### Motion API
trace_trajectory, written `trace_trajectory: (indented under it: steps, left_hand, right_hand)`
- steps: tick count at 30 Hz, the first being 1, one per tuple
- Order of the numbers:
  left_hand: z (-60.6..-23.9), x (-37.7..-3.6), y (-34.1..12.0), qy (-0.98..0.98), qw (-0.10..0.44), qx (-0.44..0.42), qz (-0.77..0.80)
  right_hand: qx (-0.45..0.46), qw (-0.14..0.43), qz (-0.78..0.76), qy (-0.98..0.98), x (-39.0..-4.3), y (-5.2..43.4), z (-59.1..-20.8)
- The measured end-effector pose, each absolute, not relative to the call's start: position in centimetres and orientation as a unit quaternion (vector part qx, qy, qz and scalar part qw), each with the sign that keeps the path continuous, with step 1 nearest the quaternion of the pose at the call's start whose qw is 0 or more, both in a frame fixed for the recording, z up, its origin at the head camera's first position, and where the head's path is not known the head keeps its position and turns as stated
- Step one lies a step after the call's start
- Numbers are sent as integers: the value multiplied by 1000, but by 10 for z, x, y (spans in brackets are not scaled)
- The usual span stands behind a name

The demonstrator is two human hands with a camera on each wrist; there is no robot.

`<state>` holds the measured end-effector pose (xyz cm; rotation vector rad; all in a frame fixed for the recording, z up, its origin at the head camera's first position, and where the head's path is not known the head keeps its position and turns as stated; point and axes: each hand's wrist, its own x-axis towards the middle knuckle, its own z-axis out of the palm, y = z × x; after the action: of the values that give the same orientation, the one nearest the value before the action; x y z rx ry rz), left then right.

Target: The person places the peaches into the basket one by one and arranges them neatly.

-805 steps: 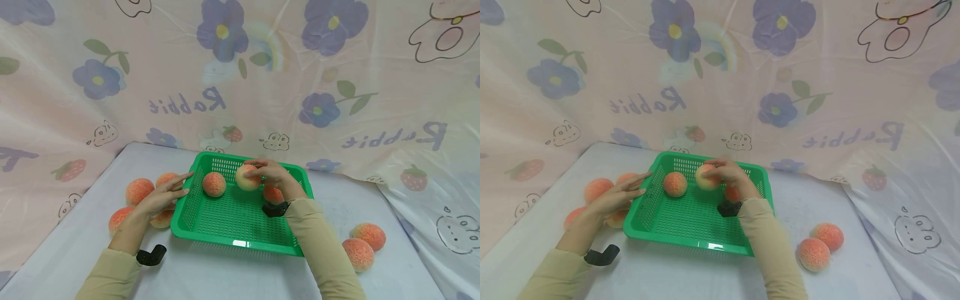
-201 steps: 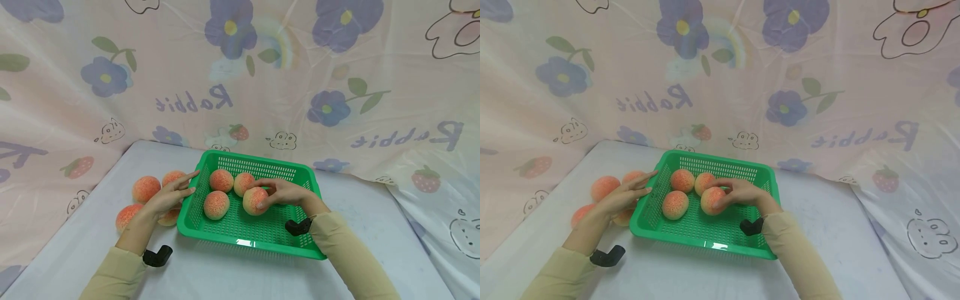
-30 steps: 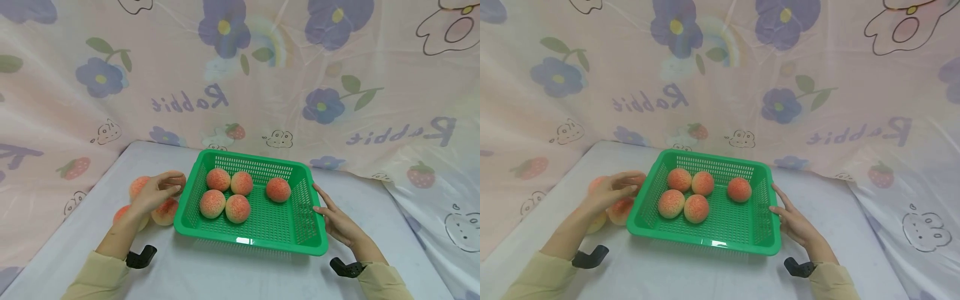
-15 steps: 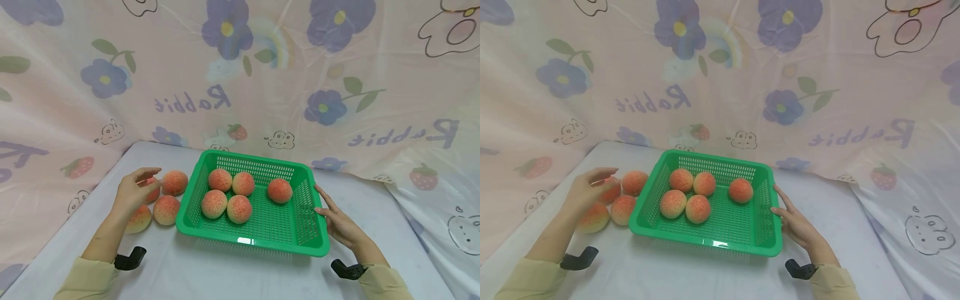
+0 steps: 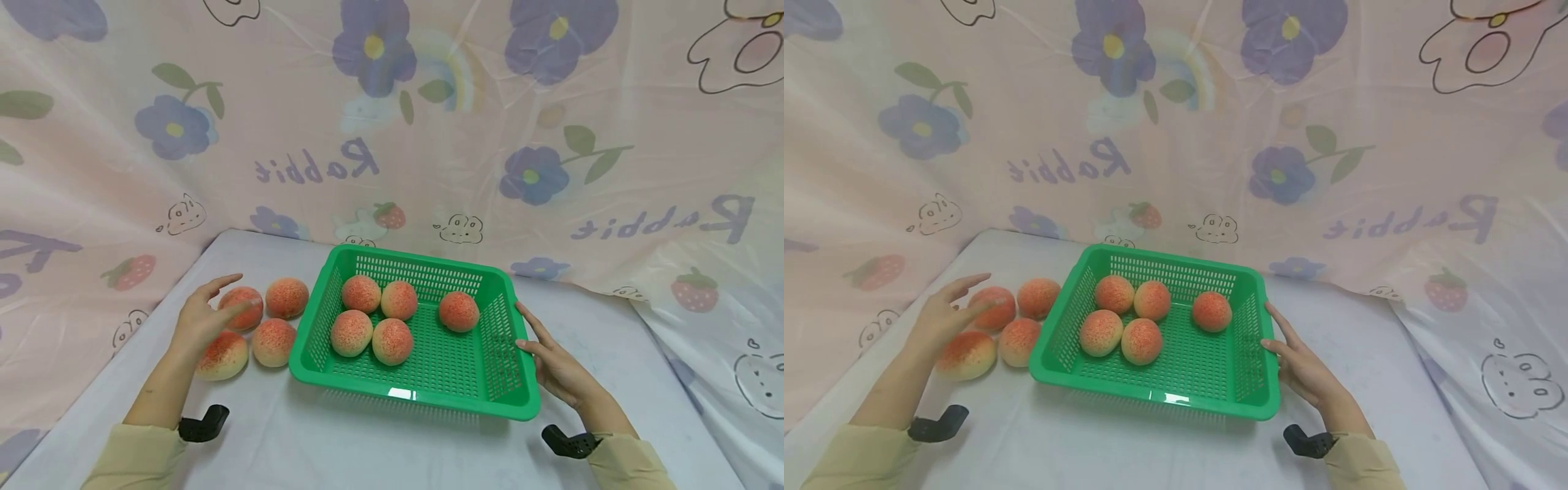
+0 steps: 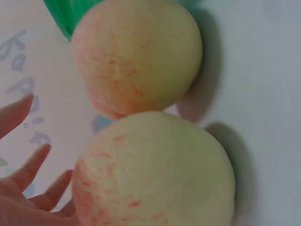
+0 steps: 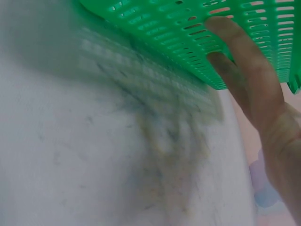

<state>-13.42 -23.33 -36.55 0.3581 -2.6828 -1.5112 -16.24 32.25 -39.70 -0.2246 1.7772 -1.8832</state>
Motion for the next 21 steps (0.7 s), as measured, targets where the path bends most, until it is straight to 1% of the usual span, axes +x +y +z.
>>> trace_trajectory:
  steps: [4, 9, 21]
  left_hand:
    - [-372, -140, -240, -870, -11, 125, -476]
    - [-381, -147, -247, -865, -36, 131, -483]
    - [-391, -156, -257, -866, -81, 110, -481]
  right_hand:
    - [-90, 266, -696, 660, -163, 323, -398]
    - [-102, 268, -696, 658, -163, 324, -399]
    - [-97, 268, -702, 653, -163, 325, -400]
